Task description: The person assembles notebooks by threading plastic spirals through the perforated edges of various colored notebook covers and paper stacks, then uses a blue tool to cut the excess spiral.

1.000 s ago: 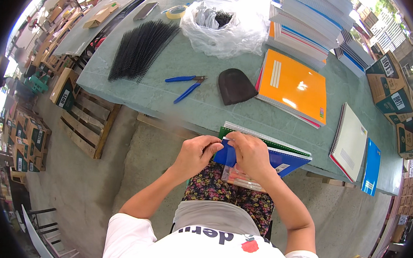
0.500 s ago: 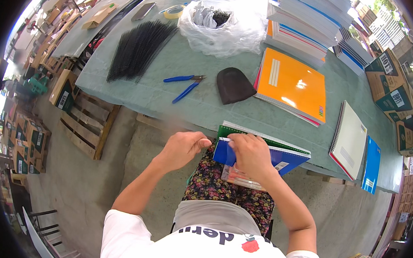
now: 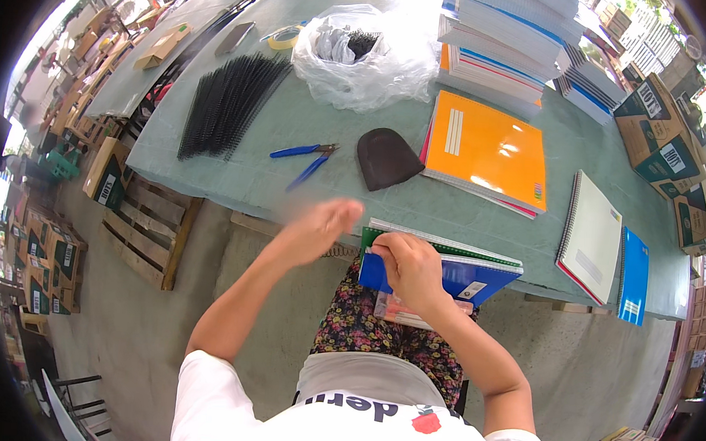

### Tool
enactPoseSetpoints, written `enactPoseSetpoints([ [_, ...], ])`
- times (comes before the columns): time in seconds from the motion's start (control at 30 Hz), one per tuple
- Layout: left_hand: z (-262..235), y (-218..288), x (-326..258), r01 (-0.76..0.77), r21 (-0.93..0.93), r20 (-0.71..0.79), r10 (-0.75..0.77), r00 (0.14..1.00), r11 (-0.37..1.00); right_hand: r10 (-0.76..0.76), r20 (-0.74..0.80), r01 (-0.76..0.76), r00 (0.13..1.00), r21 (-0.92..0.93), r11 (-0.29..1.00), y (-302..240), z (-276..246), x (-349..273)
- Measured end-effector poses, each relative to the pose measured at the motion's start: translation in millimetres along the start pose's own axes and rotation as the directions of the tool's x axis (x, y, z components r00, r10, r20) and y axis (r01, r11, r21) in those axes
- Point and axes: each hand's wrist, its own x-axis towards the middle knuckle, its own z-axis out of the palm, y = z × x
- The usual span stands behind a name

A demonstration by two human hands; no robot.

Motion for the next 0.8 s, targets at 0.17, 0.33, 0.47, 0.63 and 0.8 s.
enactPoseSetpoints([
  [0.17,1.5,-30.0,105.0,0.087,0.616,-0.460,0.268,0.847,0.783,0.029,0.108,-0.022,0.994,-0.063,0.998,-14.9,1.0,5.9],
  [0.33,-13.4,46.1,88.1,-0.075,0.097,-0.489,0.113,0.865,0.992,0.012,-0.073,-0.017,0.997,-0.071,0.997,-10.1,5.0,9.3],
  [0.47,0.5,52.3,-14.3,-0.398,0.025,-0.578,0.338,0.743,0.917,0.107,-0.007,-0.107,0.994,-0.153,0.982,3.1,-21.1,-0.2],
  [0.63,51.1,-22.7,-58.1,-0.218,0.642,-0.158,0.405,0.901,0.735,0.195,0.174,-0.144,0.965,-0.268,0.953,5.4,-55.7,-17.7],
  [0.8,45.8,-5.5,-36.5,-0.313,0.598,-0.462,0.636,0.618,0.738,0.084,0.066,-0.064,0.994,-0.260,0.963,28.2,-71.8,-36.4],
])
